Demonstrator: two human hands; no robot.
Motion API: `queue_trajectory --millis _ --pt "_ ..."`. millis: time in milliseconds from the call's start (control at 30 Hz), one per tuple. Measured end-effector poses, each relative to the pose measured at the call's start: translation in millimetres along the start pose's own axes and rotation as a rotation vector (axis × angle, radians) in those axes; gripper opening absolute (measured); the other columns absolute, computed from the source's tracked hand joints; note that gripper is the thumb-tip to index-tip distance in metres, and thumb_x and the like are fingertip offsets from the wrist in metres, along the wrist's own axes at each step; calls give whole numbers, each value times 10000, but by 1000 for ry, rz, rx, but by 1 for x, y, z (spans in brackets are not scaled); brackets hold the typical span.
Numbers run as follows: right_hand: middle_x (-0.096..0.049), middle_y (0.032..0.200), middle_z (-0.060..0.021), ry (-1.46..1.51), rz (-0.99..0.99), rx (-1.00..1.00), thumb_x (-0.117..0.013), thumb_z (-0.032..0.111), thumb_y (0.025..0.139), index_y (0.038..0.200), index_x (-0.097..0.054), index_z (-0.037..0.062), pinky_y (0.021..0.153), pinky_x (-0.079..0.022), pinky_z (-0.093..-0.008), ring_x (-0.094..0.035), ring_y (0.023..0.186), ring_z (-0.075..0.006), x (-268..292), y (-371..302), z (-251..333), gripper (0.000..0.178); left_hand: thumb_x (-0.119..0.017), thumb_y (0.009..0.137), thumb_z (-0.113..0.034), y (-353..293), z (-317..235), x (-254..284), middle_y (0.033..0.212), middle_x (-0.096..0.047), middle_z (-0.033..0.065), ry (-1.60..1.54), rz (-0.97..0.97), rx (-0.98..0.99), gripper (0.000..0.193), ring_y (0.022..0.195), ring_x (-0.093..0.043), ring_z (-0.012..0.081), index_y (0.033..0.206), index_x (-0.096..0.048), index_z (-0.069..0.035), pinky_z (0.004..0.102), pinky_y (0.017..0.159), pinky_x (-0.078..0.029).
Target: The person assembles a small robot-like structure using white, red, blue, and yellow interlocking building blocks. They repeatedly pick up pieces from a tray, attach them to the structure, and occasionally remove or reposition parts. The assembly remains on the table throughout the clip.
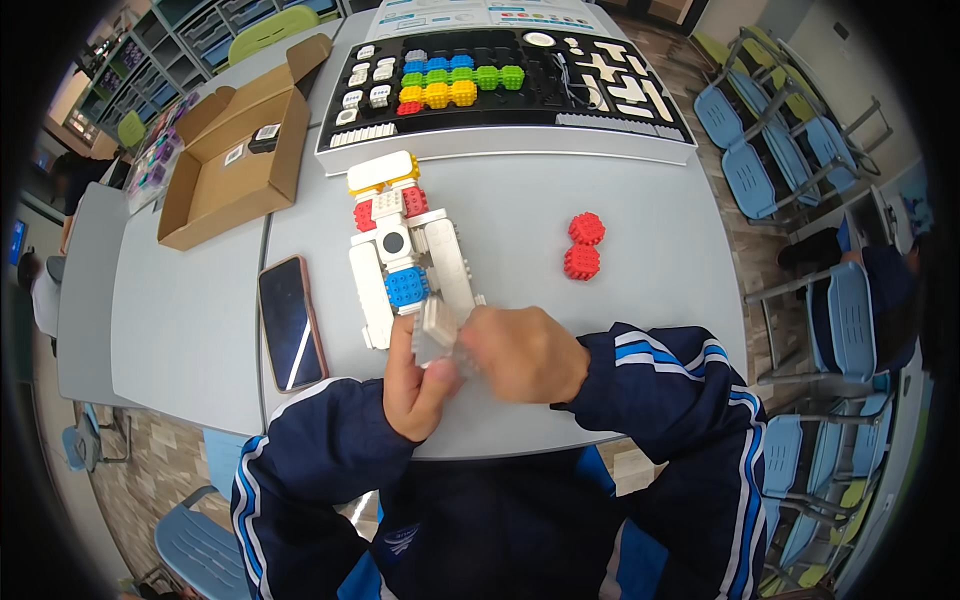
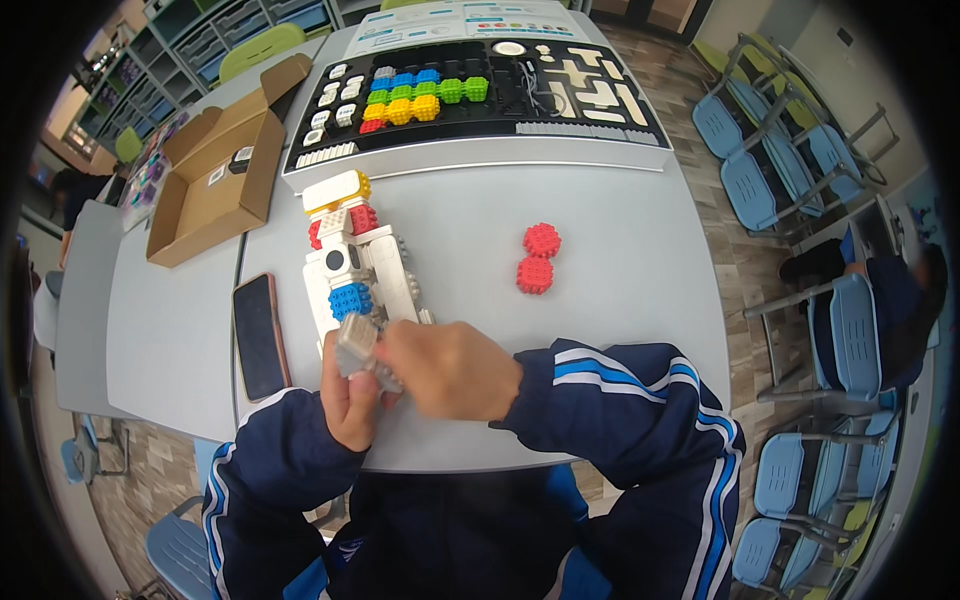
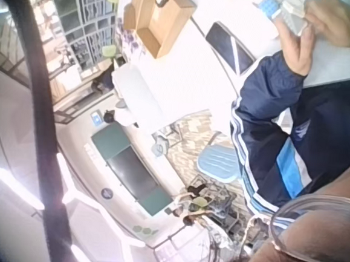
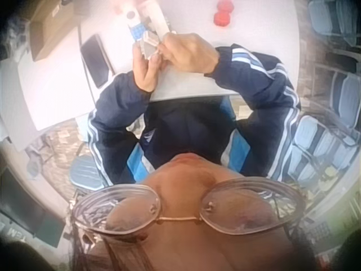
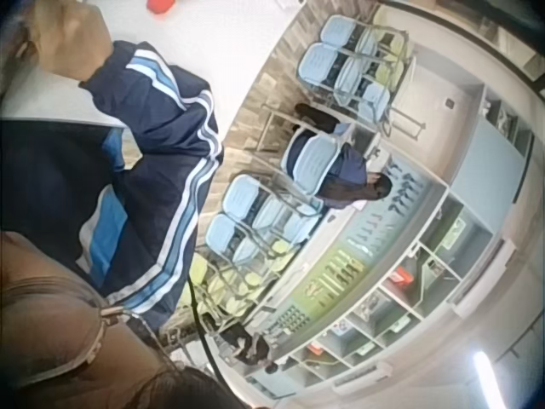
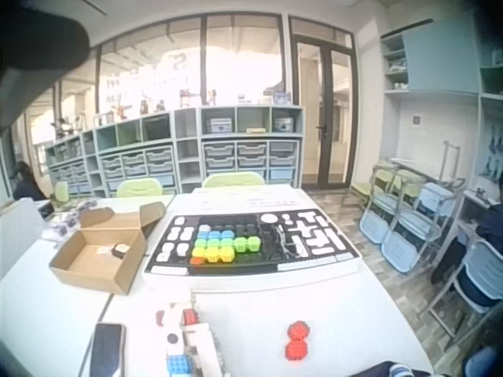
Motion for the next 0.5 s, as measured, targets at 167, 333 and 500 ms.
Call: queue_trajectory --millis 167,333,500 --pt "-589 698 -163 186 -25 -291 -521 127 982 938 -451 -7 484 -454 -364 -617 585 -248 19 14 -15 158 -575 935 -207 -12 -7 0 1039 -543 97 42 39 -104 473 890 -517 132 1289 -350 11 289 825 -436" --pt "-614 760 -74 510 -122 -393 -532 170 992 966 -522 -1 602 -477 -275 -598 665 -102 45 46 -40 173 -630 896 -178 -11 -2 9 1032 -583 121 53 97 -161 487 878 -582 174 1270 -381 11 319 800 -471" --pt "-645 803 -32 355 -179 -216 -635 158 917 967 -644 -2 629 -495 -275 -612 686 -113 56 103 -101 167 -720 817 -156 -1 -5 1 975 -638 162 265 449 -397 454 815 -664 295 1178 -503 13 372 727 -527"
Point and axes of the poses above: each hand's wrist, its own y-axis towards the middle knuckle, its own x-axis out of the back of the hand, z = x × y, the point moved 4 cm from there along y, towards the middle knuckle
